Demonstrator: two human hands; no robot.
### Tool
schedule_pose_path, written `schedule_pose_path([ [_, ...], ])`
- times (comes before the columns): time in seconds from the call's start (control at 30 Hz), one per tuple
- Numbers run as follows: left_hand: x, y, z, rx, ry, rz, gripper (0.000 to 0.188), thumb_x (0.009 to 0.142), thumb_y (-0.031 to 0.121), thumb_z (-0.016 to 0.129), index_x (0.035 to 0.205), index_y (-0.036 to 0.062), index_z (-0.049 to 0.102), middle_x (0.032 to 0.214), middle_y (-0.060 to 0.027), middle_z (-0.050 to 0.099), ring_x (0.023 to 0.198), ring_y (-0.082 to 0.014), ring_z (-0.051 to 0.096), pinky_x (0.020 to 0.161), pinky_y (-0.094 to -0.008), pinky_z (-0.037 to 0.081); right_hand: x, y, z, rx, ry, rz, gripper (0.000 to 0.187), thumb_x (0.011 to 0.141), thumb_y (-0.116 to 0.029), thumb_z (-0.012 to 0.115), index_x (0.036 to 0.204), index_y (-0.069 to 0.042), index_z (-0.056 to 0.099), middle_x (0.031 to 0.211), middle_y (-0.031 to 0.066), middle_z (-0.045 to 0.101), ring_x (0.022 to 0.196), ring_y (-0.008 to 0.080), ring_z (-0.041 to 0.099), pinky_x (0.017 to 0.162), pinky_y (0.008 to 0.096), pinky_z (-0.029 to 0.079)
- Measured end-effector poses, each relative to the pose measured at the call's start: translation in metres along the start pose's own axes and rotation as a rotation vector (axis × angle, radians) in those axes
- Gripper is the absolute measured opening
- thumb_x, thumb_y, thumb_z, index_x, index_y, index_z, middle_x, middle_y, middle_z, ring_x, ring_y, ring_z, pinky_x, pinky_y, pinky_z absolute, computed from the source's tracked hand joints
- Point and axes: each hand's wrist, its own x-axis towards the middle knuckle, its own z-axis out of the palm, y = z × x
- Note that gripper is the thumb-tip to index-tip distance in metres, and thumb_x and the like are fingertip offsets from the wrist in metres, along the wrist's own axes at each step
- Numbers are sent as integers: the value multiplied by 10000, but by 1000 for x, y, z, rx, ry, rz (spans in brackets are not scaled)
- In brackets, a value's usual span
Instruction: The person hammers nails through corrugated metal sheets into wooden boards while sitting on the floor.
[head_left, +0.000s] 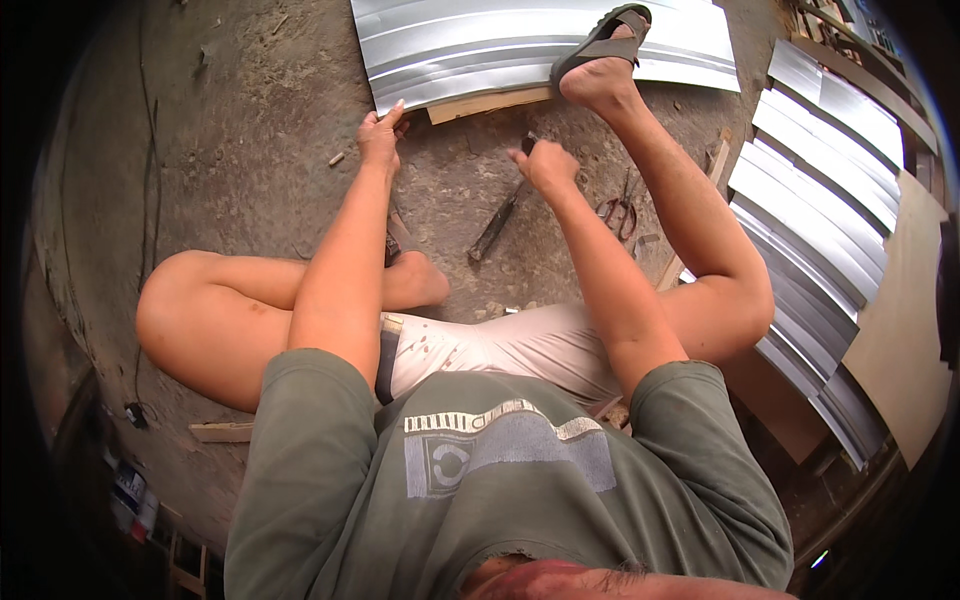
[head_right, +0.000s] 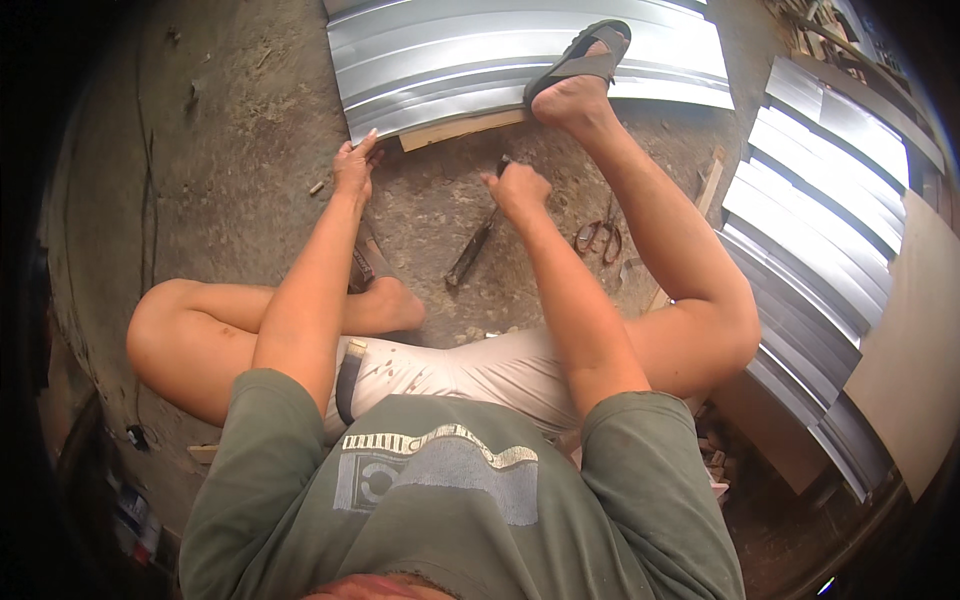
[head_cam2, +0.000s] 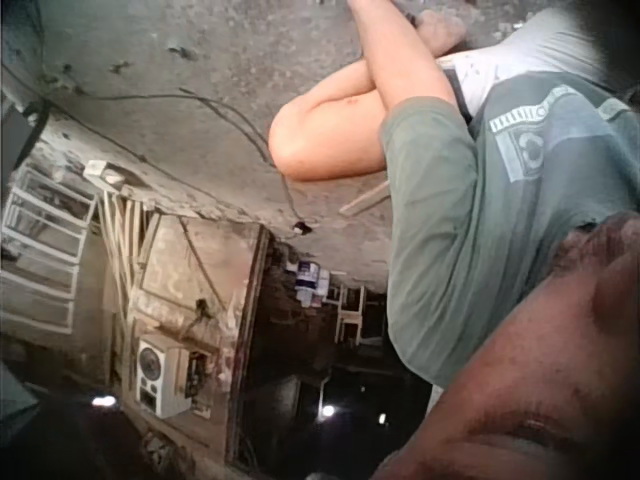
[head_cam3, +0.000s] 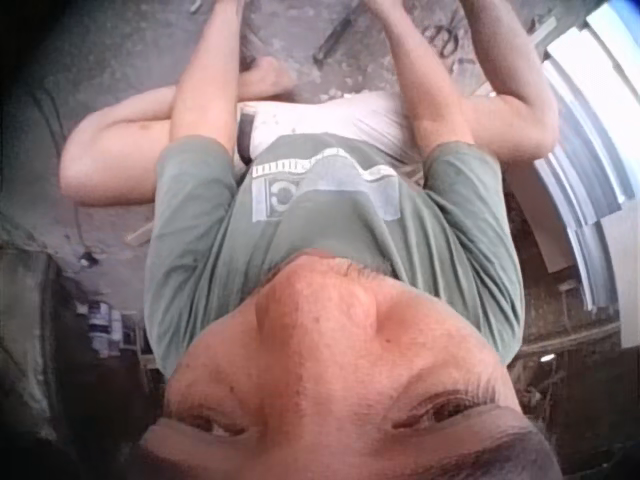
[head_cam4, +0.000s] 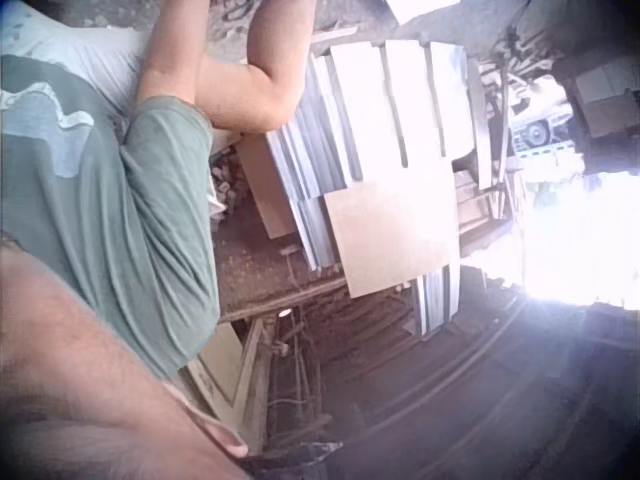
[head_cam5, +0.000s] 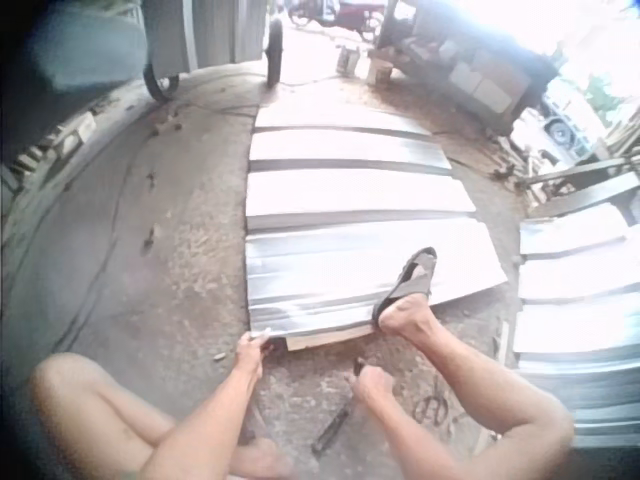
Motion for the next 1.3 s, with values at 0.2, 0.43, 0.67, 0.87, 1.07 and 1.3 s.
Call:
schedule_pose_path([
  [0.2,-3,6,15,80,33,38,314,900,162,766,1115,-2,605,1044,-90,681,956,-195,661,858,-348,517,-21,24,92,199,175,33,521,867,-505,719,906,13,695,1043,233,717,1028,416,685,865,487,544],
  [0.43,-23,15,22,129,120,111,257,891,166,773,1040,-2,650,967,-76,690,823,-139,635,739,-303,491,-26,32,105,772,5,218,393,888,-311,670,943,74,615,927,261,685,943,397,691,840,496,519],
  [0.67,-18,10,15,123,149,122,265,875,162,786,1034,-1,649,892,-51,695,709,-113,609,615,-270,452,-57,-22,20,1264,165,-111,303,1050,-291,518,939,-12,480,658,131,565,560,334,601,560,504,483],
  [0.87,-19,10,27,118,120,96,283,878,157,781,1067,-15,658,941,-64,707,767,-132,645,658,-281,482,-32,-20,29,492,480,-276,307,1048,-307,495,992,-6,500,795,286,658,785,518,639,690,564,503],
  [1.07,-26,16,19,127,138,98,315,884,169,775,1093,-39,664,1010,-77,708,916,-160,654,842,-293,475,-24,-25,34,482,426,-323,290,1043,-285,485,986,-1,505,811,301,658,812,523,644,719,595,491],
  [1.3,-25,23,29,147,135,96,268,881,171,777,1035,-20,668,974,-71,703,870,-144,643,790,-296,485,-25,-26,39,337,369,-294,260,1025,-273,504,981,-17,512,846,287,682,848,508,665,740,597,513],
])
